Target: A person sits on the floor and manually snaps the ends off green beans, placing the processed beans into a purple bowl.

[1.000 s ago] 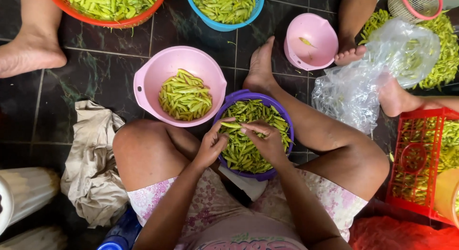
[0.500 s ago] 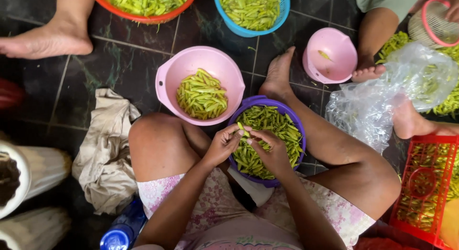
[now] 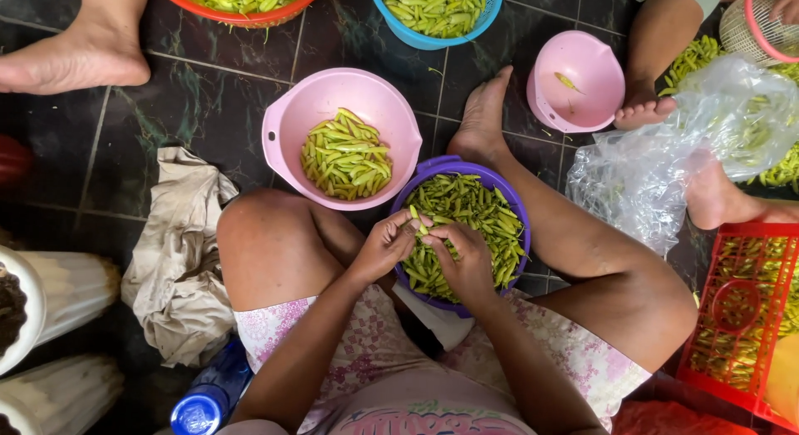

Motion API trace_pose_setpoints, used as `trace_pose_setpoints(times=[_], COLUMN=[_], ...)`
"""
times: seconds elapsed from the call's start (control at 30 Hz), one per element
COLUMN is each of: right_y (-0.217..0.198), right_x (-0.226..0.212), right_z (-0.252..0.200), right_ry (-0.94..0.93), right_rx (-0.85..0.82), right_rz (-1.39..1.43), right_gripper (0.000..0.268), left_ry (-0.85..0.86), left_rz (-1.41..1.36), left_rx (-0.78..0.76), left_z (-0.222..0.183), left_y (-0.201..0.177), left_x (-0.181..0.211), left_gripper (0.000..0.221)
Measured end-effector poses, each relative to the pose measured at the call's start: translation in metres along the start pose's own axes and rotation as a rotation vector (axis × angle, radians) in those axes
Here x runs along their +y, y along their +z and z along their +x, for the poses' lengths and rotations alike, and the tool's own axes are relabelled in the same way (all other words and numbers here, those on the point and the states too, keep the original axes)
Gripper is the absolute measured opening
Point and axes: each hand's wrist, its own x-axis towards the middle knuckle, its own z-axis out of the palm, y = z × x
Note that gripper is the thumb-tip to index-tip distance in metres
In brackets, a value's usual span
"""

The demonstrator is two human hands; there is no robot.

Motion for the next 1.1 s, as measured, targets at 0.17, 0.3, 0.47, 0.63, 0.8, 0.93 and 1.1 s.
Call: trace_pose_setpoints(times=[0.17,0.3,0.47,0.63,0.8,0.93,1.1], right_y=[0.007,0.022,0.004,-0.066,-0.093,-0.089,-0.092], right_x=[0.004,0.015,0.031,0.076,0.131,0.133,0.111], right_z=[-0.012,-0.033,-0.024,0.016,0.006,0.002,0.007], right_ry=[-0.179,-0.198,-0.021,0.081,0.211,0.295,0.313], right_rx=[0.130,0.064,-0.008,0.011,-0.147,-0.193,-0.255], right_rz=[0.052,0.104,0.120,-0.303,-0.576,-0.629,-0.501], right_gripper=[0.009,0.013,0.026,0.034,0.027,0.037,0.038], left_ry=[-0.052,-0.113,-0.030,0.048,0.113,0.153,0.197], left_rz=[-0.150,-0.271,-0.236,-0.196,-0.192,-0.172,-0.125], left_rx=[-0.071,0.068,0.096,0.178,0.268,0.314,0.356], left_z=[-0.005,-0.002,0.005,0.012,0.015,0.019,0.018], left_y=[0.000,-0.008,-0.016,-0.020,-0.022,-0.029,-0.031], left_x=[-0.011,0.007,0.003,0.014,0.020,0.009,0.011], left_gripper=[0.027,0.021,0.025,0.027,0.030,0.034,0.039])
